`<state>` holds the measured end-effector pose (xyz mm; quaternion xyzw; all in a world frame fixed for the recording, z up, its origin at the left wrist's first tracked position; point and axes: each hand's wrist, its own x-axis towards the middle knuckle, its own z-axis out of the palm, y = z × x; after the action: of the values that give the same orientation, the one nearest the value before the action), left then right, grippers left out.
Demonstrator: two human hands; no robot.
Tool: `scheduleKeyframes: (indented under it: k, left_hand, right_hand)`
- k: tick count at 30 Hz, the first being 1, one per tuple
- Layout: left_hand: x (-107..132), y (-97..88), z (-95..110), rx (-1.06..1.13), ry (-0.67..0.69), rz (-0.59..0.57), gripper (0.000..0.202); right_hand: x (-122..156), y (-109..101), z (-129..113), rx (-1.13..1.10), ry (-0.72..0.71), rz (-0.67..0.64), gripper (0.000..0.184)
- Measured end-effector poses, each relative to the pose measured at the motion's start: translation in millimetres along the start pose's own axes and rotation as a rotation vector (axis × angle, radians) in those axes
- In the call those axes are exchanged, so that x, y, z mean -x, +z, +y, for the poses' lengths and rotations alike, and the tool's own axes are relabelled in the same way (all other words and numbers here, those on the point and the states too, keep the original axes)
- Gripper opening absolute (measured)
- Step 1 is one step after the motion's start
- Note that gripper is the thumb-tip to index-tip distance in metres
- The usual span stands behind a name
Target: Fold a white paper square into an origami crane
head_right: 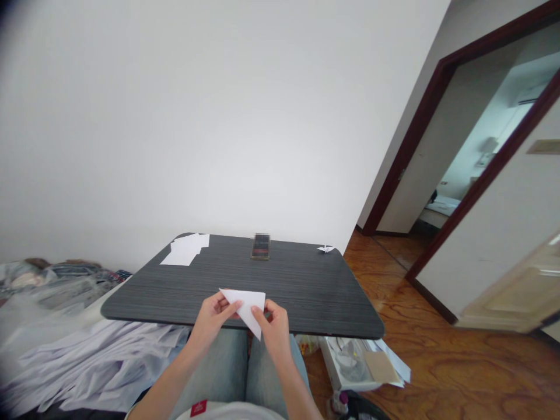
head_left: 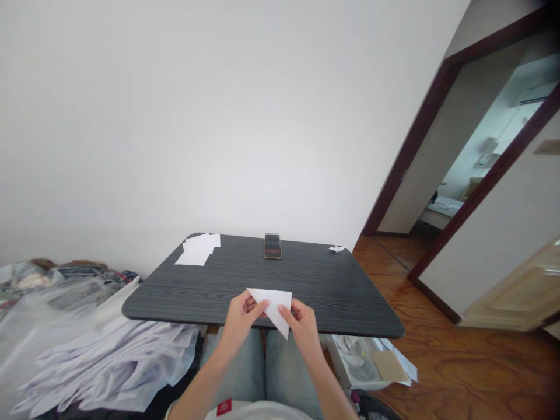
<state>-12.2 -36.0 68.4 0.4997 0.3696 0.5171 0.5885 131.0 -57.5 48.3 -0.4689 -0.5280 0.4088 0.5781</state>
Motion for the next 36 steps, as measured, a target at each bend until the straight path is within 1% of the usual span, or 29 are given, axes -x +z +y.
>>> scheduleKeyframes:
  k: [3, 6, 8, 10, 12, 14, 18, 21, 25, 28, 32, 34, 36]
  left_hand:
    - [-1, -0.1, -1, -0.018, -0.002, -0.036, 0.028]
    - [-1, 2.5, -3, -0.003, 0.009, -0.016, 0.032]
    - [-1, 6.9, -6, 0.012, 0.033, 0.003, 0.038]
    - [1, 12.6, -11, 0.003, 0.054, -0.018, 0.043]
    - [2, 17.8, -17, -0.050, 0.016, -0.076, 0.039]
    - [4, 20.4, -22, -0.096, -0.017, -0.102, 0.032]
    - [3, 16.2, -24, -0.145, -0.023, -0.087, 0.028]
    - [2, 9.8, -22, -0.182, -0.020, -0.121, 0.029]
    - [1, 6.1, -19, -0.214, -0.029, -0.186, 0.029]
    - [3, 7.2, -19, -0.197, -0.029, -0.188, 0.030]
    - [5, 7.5, -22, -0.123, -0.139, -0.174, 0.041]
    - [5, 6.2, -23, -0.101, -0.192, -0.141, 0.040]
    - [5, 4.5, -23, -0.102, -0.214, -0.108, 0.035]
  right_hand:
    - [0, -1, -4, -0.031, 0.003, -0.009, 0.028]
    - [0, -1, -3, -0.060, 0.010, -0.004, 0.027]
    - [0, 1, -2, -0.076, 0.011, 0.032, 0.026]
    - [0, 2, -2, -0.086, 0.023, 0.078, 0.027]
    - [0, 4, -1, -0.105, 0.038, 0.113, 0.028]
    - [0, 4, -1, -0.122, 0.037, 0.127, 0.028]
    - [-1, 0, 1, -0.081, 0.012, 0.149, 0.027]
    - [-3, -8, 0, -0.031, -0.025, 0.157, 0.027]
    - [-5, -16, -2, -0.012, 0.000, 0.150, 0.029]
    - [-6, -16, -1, -0.030, 0.019, 0.157, 0.030]
    - [-5, -17, 0, -0.076, 0.041, 0.213, 0.032]
    - [-5, -18, 0, -0.073, 0.026, 0.230, 0.031]
    - [-5, -20, -2, -0.040, -0.001, 0.229, 0.029]
